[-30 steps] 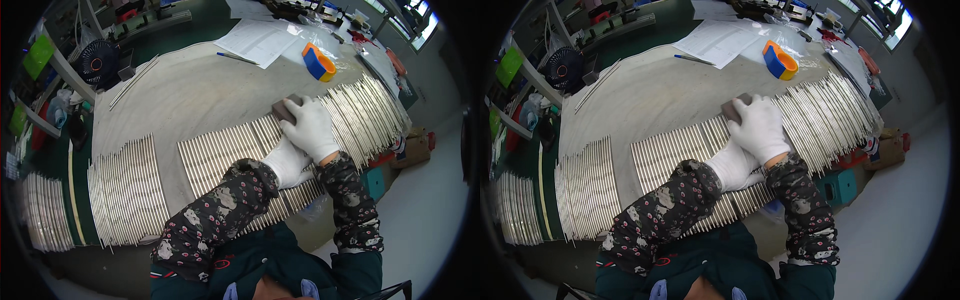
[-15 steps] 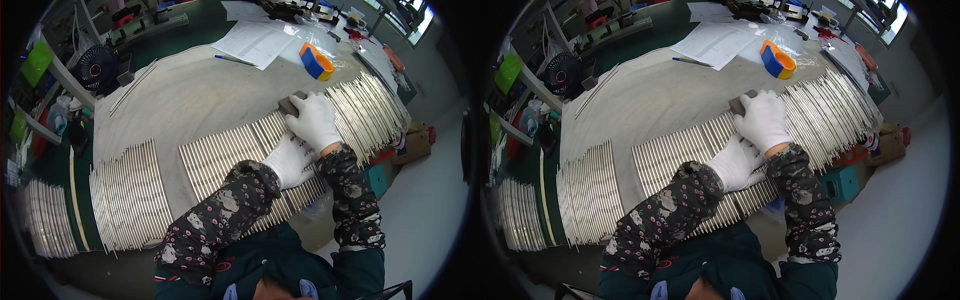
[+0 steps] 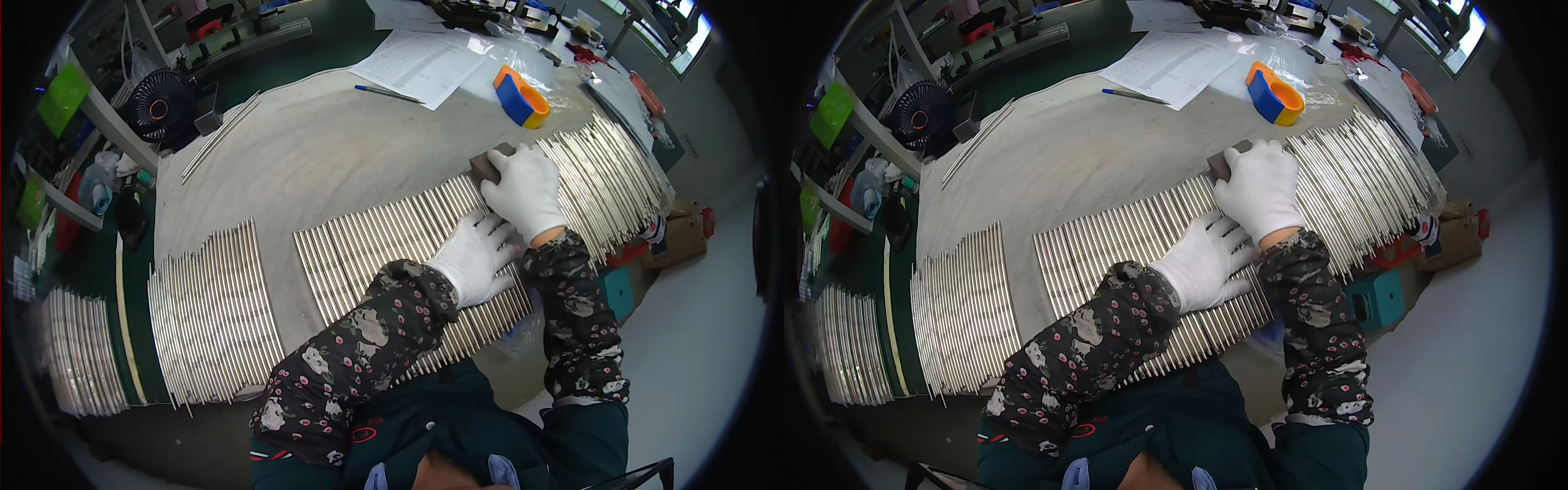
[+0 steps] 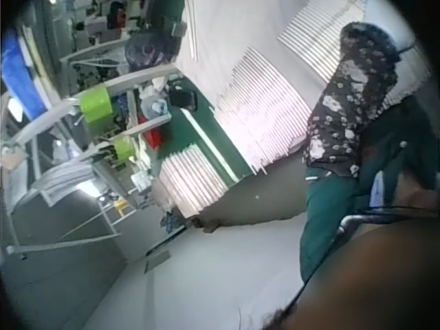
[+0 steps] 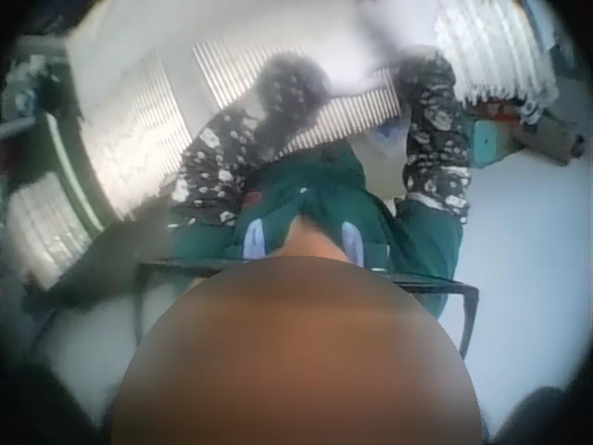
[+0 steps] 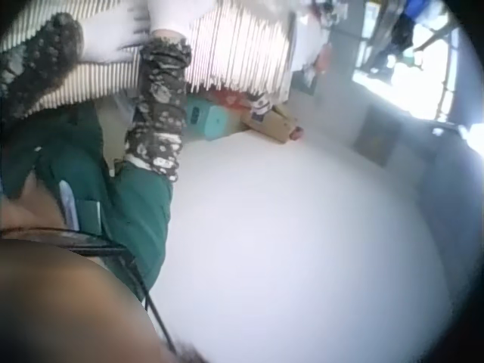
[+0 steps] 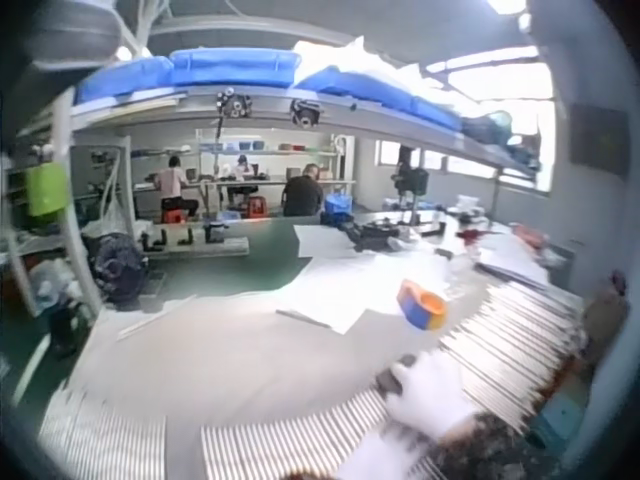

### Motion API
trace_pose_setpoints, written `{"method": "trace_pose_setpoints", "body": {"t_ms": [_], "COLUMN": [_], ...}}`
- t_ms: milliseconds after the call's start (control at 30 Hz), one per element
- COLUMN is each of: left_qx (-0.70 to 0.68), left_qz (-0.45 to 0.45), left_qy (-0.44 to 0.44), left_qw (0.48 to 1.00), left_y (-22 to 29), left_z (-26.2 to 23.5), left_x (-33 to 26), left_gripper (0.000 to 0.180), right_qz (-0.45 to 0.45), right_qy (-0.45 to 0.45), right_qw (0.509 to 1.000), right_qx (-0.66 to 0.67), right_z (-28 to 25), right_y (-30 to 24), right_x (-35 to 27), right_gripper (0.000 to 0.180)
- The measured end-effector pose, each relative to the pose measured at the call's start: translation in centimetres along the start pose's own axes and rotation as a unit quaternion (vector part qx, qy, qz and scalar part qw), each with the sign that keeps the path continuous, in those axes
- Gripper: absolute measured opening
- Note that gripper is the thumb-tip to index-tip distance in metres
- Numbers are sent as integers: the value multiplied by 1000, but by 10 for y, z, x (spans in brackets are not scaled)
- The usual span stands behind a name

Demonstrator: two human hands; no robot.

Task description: The recorder aligns a set of small rods and uses a sanding block to smooth the ends.

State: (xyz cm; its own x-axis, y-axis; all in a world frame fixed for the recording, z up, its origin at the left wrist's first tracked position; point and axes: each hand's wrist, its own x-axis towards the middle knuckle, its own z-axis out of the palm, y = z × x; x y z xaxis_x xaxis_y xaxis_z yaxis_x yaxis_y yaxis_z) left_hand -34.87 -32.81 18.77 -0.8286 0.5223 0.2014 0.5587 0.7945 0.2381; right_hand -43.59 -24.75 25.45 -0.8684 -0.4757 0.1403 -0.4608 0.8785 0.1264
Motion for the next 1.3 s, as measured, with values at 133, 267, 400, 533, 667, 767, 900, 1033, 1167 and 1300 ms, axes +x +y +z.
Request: {"method": "trace_pose_setpoints", "body": {"t_ms": [133, 267, 400, 533, 667, 767, 900, 1033, 1167, 1300], "left_qx": [-100, 5, -134, 11, -156, -9, -76, -6, 17, 6], "left_qz": [-42, -7, -22, -11, -44, 5, -15, 13, -15, 16], "left_qy": [-47, -26, 45, -55, 39, -28, 63, 32, 1, 18], "left_qw": [993, 1000, 990, 998, 986, 1000, 995, 999, 1000, 1000], "left_y": [-7, 2, -12, 3, -10, 1, -14, -4, -10, 2], "left_z": [10, -3, 36, -10, 35, -4, 33, 7, 13, -3], "left_x": [-3, 3, -10, 5, -7, 4, -9, 0, -7, -1], "left_gripper": [50, 50, 50, 49, 50, 52, 49, 52, 50, 49], "right_qz": [-212, -16, -225, -22, -218, -31, -220, -46, -220, -92], "right_qy": [128, 17, 137, 2, 145, -5, 80, 37, 174, 98], "right_qw": [961, 1000, 957, 1000, 954, 999, 962, 998, 947, 991], "right_qx": [126, -19, 125, -14, 147, -23, 140, -8, 156, 1], "right_z": [29, 9, 28, 3, 34, 7, 18, 12, 29, 11], "right_y": [-32, 2, -35, 0, -29, 10, -22, 13, -13, 14], "right_x": [-23, 1, -24, 0, -22, 1, -20, 2, -12, -6], "right_gripper": [38, 41, 37, 44, 34, 42, 44, 44, 37, 46]}}
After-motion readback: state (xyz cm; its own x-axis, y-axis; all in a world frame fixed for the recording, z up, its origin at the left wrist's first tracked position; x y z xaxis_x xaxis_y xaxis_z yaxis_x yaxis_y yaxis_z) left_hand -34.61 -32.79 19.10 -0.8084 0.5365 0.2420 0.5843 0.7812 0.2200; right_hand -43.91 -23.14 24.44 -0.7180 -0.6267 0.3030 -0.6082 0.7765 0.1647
